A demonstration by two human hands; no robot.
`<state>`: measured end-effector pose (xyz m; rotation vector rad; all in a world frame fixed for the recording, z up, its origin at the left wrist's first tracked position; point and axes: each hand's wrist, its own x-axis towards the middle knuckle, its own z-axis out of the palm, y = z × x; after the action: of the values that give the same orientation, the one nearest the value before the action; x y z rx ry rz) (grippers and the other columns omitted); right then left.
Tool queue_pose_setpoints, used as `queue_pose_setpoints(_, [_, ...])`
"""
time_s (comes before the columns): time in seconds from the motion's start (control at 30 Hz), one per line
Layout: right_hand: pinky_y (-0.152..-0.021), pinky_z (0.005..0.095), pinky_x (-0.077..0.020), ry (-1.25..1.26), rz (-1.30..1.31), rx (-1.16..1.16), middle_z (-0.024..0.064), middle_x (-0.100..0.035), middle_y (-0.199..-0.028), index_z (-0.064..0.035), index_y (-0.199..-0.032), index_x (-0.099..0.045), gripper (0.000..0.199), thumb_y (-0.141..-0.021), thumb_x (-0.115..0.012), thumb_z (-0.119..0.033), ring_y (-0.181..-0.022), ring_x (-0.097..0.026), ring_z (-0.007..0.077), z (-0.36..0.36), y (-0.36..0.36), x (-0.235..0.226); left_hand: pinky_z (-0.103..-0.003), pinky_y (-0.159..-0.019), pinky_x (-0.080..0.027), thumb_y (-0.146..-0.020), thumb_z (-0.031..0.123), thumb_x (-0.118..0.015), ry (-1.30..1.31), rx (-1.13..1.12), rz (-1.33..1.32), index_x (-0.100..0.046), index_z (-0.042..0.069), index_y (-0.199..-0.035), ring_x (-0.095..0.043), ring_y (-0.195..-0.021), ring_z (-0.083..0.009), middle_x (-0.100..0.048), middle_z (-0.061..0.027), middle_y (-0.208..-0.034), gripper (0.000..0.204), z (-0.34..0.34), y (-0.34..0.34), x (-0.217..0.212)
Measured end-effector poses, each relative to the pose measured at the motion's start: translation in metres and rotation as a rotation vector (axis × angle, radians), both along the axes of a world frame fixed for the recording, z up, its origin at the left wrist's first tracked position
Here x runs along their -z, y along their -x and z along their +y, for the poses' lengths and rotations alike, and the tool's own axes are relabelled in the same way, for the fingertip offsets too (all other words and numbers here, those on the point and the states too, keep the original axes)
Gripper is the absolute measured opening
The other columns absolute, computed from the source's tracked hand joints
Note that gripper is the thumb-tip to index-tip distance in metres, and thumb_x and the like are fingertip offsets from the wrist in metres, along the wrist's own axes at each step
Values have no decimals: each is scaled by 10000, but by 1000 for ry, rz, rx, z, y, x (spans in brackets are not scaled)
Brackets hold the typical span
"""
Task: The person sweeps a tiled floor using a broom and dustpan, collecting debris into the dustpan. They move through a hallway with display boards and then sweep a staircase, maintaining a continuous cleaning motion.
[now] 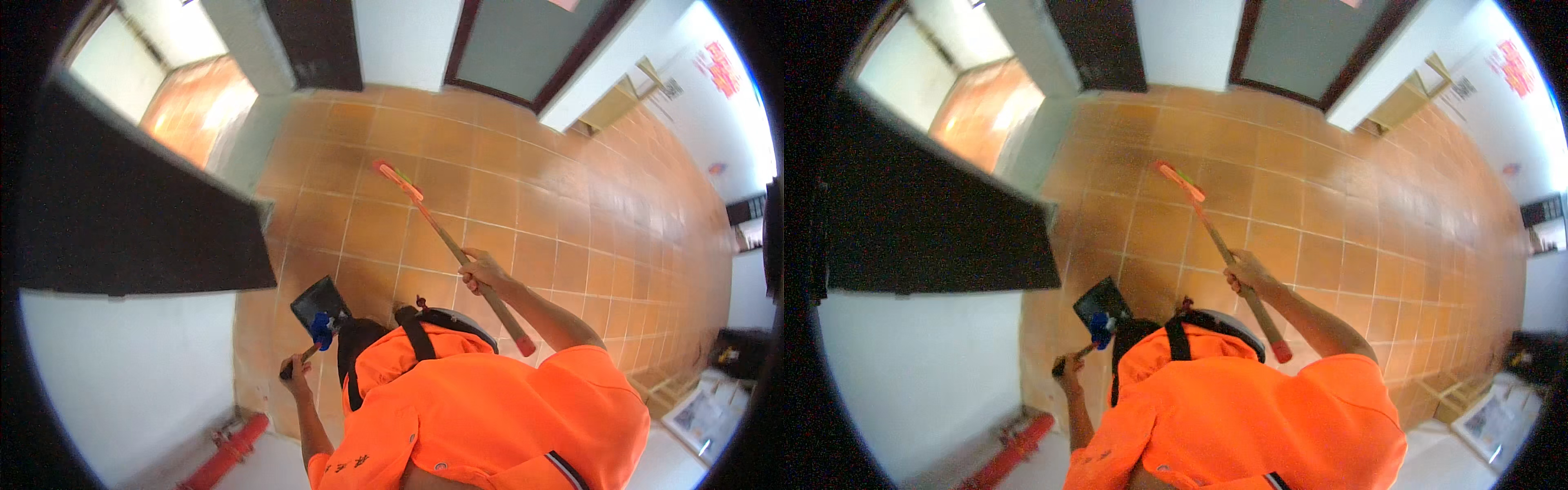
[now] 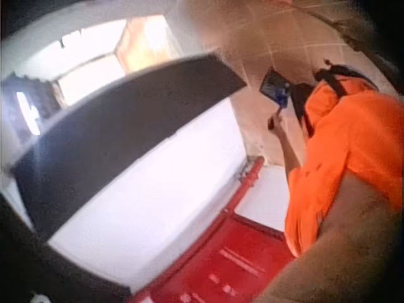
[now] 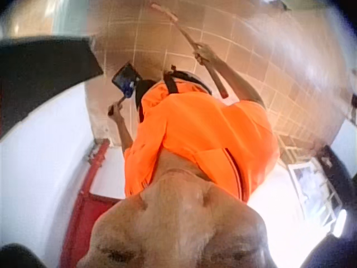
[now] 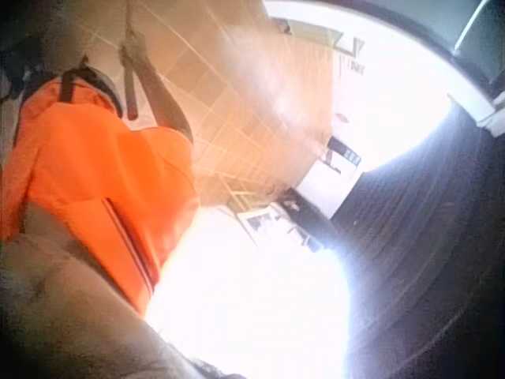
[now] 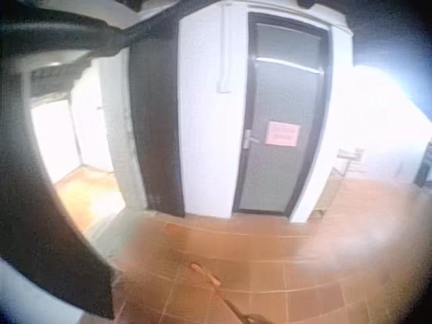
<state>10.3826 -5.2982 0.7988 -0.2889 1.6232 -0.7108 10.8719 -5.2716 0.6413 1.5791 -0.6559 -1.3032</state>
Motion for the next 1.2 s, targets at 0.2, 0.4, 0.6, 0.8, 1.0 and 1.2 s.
queue_pose_setpoints(0.2, [-330,253,-362,11,118,174,21,-465,-550,-14,-1265,-321,543,-760,-519,-42,-396,-462,96,-107,5,-4,-251,-426,-454,-803,182,-618,-70,81,-98,-532,-10,-736,-540,-493,-119,-548,-79,-619,221,-186,26,-6])
queue_pose_setpoints(0.4, [-345,267,-362,53,-19,404,42,-458,-538,-35,-800,-439,87,-770,-513,-69,-407,-449,113,-205,17,36,-250,-390,-401,-793,173,-615,-38,247,256,-529,7,-704,-487,-438,-122,-515,-60,-570,207,-399,43,52])
queue_pose_setpoints(0.6, [-399,268,-378,6,-138,563,47,-462,-537,-56,-637,-461,172,-800,-486,-106,-430,-456,139,-287,42,36,-234,-439,-382,-785,124,-627,179,245,439,-551,40,-709,-480,-492,-94,-501,-7,-586,137,-518,119,46])
queue_pose_setpoints(0.8, [-455,320,-425,-58,-505,784,53,-502,-579,-60,-661,-492,193,-825,-460,-156,-504,-482,187,-367,40,62,-249,-514,-452,-790,204,-662,91,448,-23,-612,29,-793,-547,-557,-105,-570,-36,-654,182,-638,125,-9])
queue_pose_setpoints(1.0, [-453,275,-451,-11,-1071,1137,6,-515,-515,-108,-573,-460,246,-765,-484,-260,-512,-538,158,-518,104,90,-253,-537,-487,-793,173,-648,48,341,-2,-614,11,-821,-589,-583,-124,-602,-67,-697,169,-736,140,-13])
queue_pose_setpoints(1.2, [-430,292,-450,-170,-962,1198,30,-477,-514,-83,-575,-472,224,-760,-462,-211,-469,-511,177,-761,86,86,-244,-532,-481,-800,146,-629,49,95,-31,-601,-4,-821,-593,-595,-133,-602,-72,-712,154,-851,124,-30])
